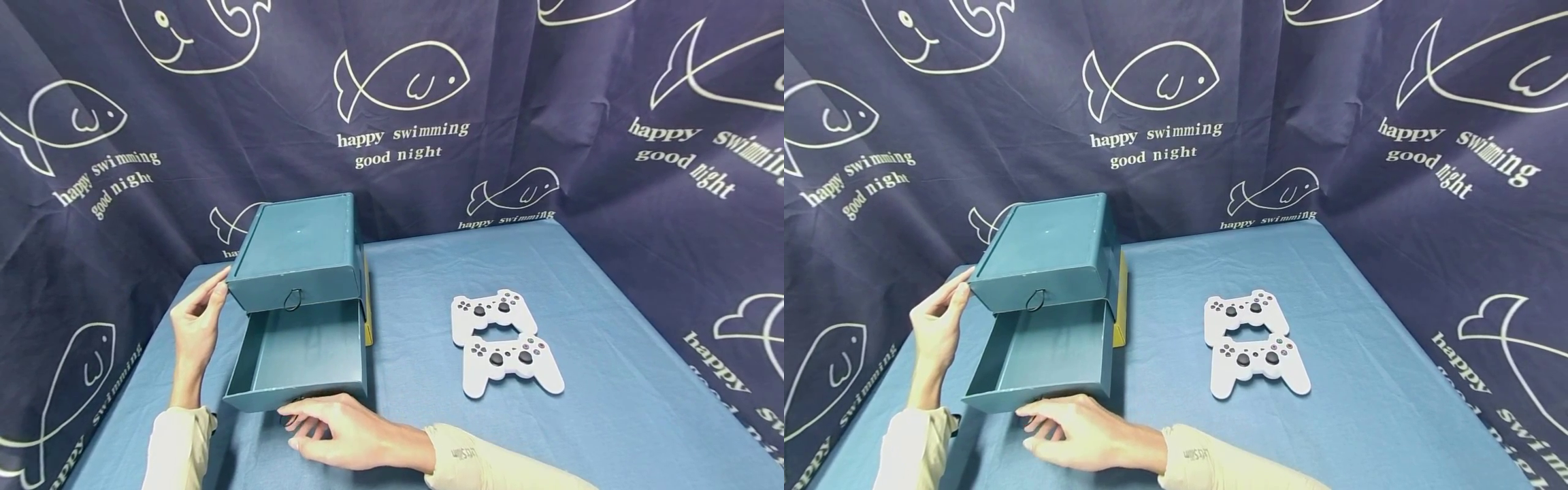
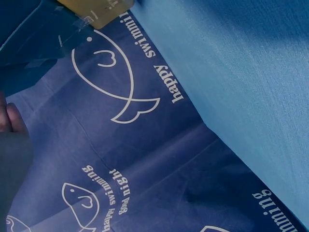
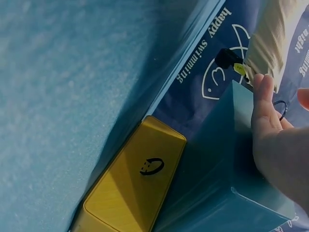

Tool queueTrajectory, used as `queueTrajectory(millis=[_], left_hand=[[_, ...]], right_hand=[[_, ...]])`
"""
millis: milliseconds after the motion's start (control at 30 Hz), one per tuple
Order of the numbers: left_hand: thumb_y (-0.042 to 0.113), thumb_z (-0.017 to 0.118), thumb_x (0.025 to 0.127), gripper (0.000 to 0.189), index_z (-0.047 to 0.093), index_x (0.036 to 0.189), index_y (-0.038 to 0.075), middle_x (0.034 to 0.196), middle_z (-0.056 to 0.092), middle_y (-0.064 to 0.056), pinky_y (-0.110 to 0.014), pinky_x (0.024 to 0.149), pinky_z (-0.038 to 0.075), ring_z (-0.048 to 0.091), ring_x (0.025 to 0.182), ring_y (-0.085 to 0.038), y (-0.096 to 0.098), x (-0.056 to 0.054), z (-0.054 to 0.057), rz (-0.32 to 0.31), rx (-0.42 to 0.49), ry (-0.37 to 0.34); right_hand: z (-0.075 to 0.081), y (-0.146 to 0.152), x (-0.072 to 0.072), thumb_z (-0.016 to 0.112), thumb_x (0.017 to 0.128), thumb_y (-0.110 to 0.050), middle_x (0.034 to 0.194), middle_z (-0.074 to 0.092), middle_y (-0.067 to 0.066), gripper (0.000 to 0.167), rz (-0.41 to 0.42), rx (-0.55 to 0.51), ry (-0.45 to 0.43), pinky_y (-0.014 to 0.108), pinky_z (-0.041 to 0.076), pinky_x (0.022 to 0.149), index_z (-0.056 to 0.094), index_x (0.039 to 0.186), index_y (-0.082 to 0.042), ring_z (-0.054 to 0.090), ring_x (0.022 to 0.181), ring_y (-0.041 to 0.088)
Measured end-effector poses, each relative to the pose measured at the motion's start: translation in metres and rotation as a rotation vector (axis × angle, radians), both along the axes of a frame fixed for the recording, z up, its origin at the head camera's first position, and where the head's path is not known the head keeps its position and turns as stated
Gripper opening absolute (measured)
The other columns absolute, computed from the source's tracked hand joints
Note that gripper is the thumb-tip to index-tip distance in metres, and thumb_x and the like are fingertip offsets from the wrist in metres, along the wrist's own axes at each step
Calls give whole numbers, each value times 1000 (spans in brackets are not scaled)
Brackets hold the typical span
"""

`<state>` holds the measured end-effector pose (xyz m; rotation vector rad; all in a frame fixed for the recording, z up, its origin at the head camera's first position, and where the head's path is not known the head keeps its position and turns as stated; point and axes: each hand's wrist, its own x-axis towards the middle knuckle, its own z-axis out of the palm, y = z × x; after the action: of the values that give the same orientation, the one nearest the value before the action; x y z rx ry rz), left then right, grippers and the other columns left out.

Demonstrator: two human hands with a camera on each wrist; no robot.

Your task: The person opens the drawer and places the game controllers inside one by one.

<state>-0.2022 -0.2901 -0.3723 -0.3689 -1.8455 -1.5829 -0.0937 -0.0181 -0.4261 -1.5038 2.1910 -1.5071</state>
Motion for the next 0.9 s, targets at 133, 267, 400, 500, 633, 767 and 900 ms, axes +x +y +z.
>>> queueTrajectory(millis=[133,267,400,500,633,767,900], left_hand=[[-6,63,100,29,66,128,-11,102,77,9,-18,74,42,65,84,-3,0,1,0,23,-19,-16],[-5,63,100,29,67,128,-10,101,77,10,-18,72,41,63,81,-3,0,2,1,36,-31,-22],[-5,63,100,29,68,128,-10,99,77,10,-18,69,40,61,78,-3,0,1,1,40,-31,-17],[-5,63,99,29,68,128,-9,99,77,9,-18,69,39,60,76,-4,1,1,1,32,-25,-18],[-5,64,99,29,68,128,-9,99,77,9,-19,66,37,56,74,-4,1,1,0,27,-28,-15],[-5,64,99,29,69,128,-8,99,77,10,-19,68,38,57,74,-4,2,2,1,39,-34,-15],[-3,64,100,29,69,128,-8,103,77,10,-19,74,42,64,82,-3,2,3,2,38,-26,-24]], right_hand=[[3,7,3,64,100,-4,115,73,5,46,22,19,1,11,50,80,54,145,-4,60,99,-13],[7,17,6,63,101,-6,114,73,5,48,46,2,48,11,50,80,51,147,-6,63,100,-7],[10,32,5,64,100,-5,112,74,6,44,89,-71,152,12,50,81,53,144,-5,65,102,-3],[11,44,1,64,99,-3,106,74,6,35,114,-181,274,13,51,80,60,134,-2,66,98,0],[16,60,-8,63,95,1,97,72,9,23,136,-359,450,14,52,76,67,117,4,68,89,7],[24,78,-19,62,93,1,92,71,14,19,121,-468,549,17,54,74,66,110,10,70,83,15],[25,100,-34,62,95,-2,89,70,17,20,40,-526,566,22,56,71,65,110,11,70,80,21]])
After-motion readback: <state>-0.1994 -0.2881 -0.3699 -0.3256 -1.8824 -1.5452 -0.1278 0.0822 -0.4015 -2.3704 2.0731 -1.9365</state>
